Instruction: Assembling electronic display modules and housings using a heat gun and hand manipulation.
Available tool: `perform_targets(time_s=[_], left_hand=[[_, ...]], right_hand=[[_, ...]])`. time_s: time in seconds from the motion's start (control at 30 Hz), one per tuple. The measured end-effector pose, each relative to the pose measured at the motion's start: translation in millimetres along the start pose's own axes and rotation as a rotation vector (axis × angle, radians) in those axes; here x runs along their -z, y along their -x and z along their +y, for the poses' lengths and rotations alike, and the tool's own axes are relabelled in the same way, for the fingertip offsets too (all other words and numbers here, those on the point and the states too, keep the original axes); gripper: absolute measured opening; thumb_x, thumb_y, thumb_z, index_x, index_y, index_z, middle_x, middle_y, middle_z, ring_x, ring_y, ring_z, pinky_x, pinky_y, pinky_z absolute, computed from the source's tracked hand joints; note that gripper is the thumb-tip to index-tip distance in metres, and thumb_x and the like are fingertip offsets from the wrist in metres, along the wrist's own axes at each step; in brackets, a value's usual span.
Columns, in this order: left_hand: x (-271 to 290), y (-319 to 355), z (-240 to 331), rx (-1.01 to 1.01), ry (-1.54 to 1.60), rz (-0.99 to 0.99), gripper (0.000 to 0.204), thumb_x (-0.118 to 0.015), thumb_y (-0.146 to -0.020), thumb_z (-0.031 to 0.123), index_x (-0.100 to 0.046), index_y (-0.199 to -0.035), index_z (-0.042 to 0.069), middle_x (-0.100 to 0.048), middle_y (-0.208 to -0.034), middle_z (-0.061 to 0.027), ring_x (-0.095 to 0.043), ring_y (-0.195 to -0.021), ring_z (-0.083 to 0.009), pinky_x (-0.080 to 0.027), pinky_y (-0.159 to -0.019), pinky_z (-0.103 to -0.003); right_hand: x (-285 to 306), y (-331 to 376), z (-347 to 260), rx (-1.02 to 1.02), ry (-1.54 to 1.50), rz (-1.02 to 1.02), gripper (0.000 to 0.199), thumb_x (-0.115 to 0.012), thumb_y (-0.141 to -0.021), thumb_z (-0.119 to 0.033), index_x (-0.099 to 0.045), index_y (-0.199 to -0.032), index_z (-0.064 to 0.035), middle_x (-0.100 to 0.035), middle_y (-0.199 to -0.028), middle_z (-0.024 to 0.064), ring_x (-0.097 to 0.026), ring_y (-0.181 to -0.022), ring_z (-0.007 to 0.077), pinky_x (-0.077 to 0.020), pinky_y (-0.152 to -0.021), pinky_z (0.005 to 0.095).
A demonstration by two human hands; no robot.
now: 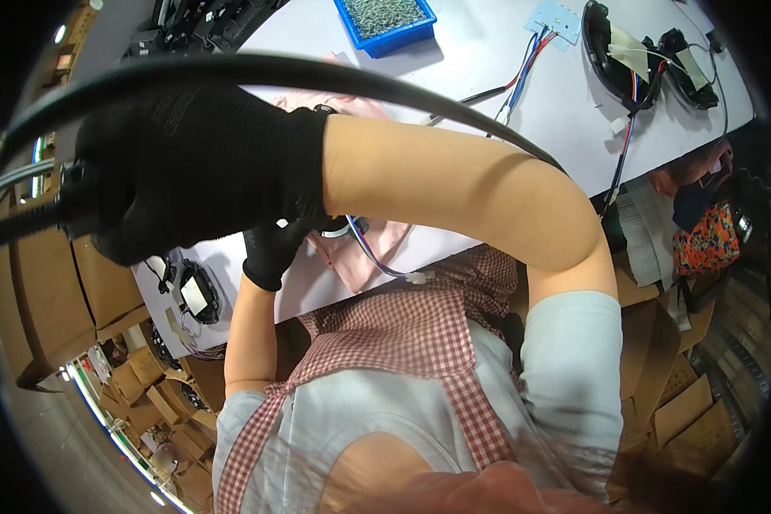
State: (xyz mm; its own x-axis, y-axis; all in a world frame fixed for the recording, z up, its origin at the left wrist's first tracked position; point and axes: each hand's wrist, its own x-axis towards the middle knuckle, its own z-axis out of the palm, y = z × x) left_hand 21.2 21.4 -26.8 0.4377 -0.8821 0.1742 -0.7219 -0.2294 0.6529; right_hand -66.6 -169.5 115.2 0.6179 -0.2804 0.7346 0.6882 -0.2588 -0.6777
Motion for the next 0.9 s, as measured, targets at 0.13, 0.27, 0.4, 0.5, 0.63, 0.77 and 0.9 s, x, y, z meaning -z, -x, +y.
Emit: perform_targets(time_s=[0.13, 0.27, 0.4, 0.5, 0.63, 0.77, 0.9], left_hand=[[-1.9, 12.7, -40.0, -0.305, -0.408, -0.047, 0.048, -0.074, -0.080, 0.022, -0.061, -0.121, 0.001, -0.066, -0.106, -0.0185, -0.061, -0.105, -0.0363, -0.046, -0.094, -0.045], [0.7, 10.3, -39.2, -0.511, -0.669, 0.001, 0.059, -0.075, -0.079, 0.023, -0.053, -0.128, -0.002, -0.065, -0.111, -0.0196, -0.061, -0.106, -0.0388, -0.047, -0.096, -0.045], [2.1, -6.4, 18.2, -0.080, -0.312, -0.114, 0.044, -0.075, -0.081, 0.015, -0.060, -0.118, -0.004, -0.069, -0.105, -0.0172, -0.067, -0.096, -0.0339, -0.054, -0.086, -0.040], [1.8, -11.2, 32.2, 0.214, 0.237, -0.172, 0.020, -0.071, -0.083, 0.002, -0.068, -0.103, -0.004, -0.074, -0.089, -0.0133, -0.072, -0.079, -0.0210, -0.057, -0.068, -0.031], [-2.6, -7.0, 10.3, 0.053, 0.097, -0.106, 0.018, -0.070, -0.086, 0.006, -0.066, -0.098, -0.007, -0.072, -0.079, -0.0123, -0.071, -0.070, -0.0203, -0.057, -0.065, -0.031], [-3.4, -11.4, 15.9, 0.071, 0.087, -0.124, 0.019, -0.071, -0.084, 0.005, -0.066, -0.099, -0.006, -0.072, -0.079, -0.0115, -0.071, -0.070, -0.0202, -0.056, -0.065, -0.031], [-2.1, -13.2, 20.1, 0.030, -0.102, -0.073, 0.027, -0.079, -0.072, 0.005, -0.067, -0.096, 0.001, -0.069, -0.076, -0.0102, -0.065, -0.065, -0.0212, -0.050, -0.062, -0.031]], right_hand=[[-16.5, -10.4, -0.7, 0.004, 0.034, -0.023, 0.023, -0.067, -0.072, -0.028, -0.071, -0.084, -0.0084, -0.068, -0.071, 0.0080, -0.066, -0.063, 0.0237, -0.0537, -0.061, 0.0359], [-24.9, -12.2, -1.7, 0.005, 0.049, -0.038, 0.024, -0.068, -0.072, -0.028, -0.071, -0.085, -0.0086, -0.068, -0.071, 0.0079, -0.066, -0.063, 0.0230, -0.0538, -0.061, 0.0355], [-21.2, -15.0, 13.1, -0.012, 0.068, -0.039, 0.024, -0.068, -0.072, -0.028, -0.072, -0.086, -0.0088, -0.069, -0.072, 0.0079, -0.067, -0.064, 0.0224, -0.0538, -0.061, 0.0351], [-22.1, -15.6, 14.4, -0.010, 0.084, -0.055, 0.024, -0.068, -0.072, -0.028, -0.072, -0.087, -0.0089, -0.069, -0.073, 0.0078, -0.067, -0.065, 0.0219, -0.0538, -0.061, 0.0348], [-24.8, -17.1, 7.0, -0.004, 0.125, -0.081, 0.025, -0.069, -0.072, -0.028, -0.072, -0.088, -0.0091, -0.069, -0.073, 0.0078, -0.067, -0.065, 0.0212, -0.0538, -0.061, 0.0344], [-16.3, -14.2, 9.3, 0.000, 0.153, -0.114, 0.025, -0.069, -0.072, -0.028, -0.073, -0.089, -0.0093, -0.069, -0.074, 0.0077, -0.067, -0.066, 0.0206, -0.0538, -0.061, 0.0340], [0.1, -11.5, 4.3, -0.092, 0.212, -0.173, 0.027, -0.071, -0.071, -0.031, -0.073, -0.091, -0.0117, -0.070, -0.078, 0.0074, -0.068, -0.068, 0.0208, -0.0535, -0.064, 0.0352]])
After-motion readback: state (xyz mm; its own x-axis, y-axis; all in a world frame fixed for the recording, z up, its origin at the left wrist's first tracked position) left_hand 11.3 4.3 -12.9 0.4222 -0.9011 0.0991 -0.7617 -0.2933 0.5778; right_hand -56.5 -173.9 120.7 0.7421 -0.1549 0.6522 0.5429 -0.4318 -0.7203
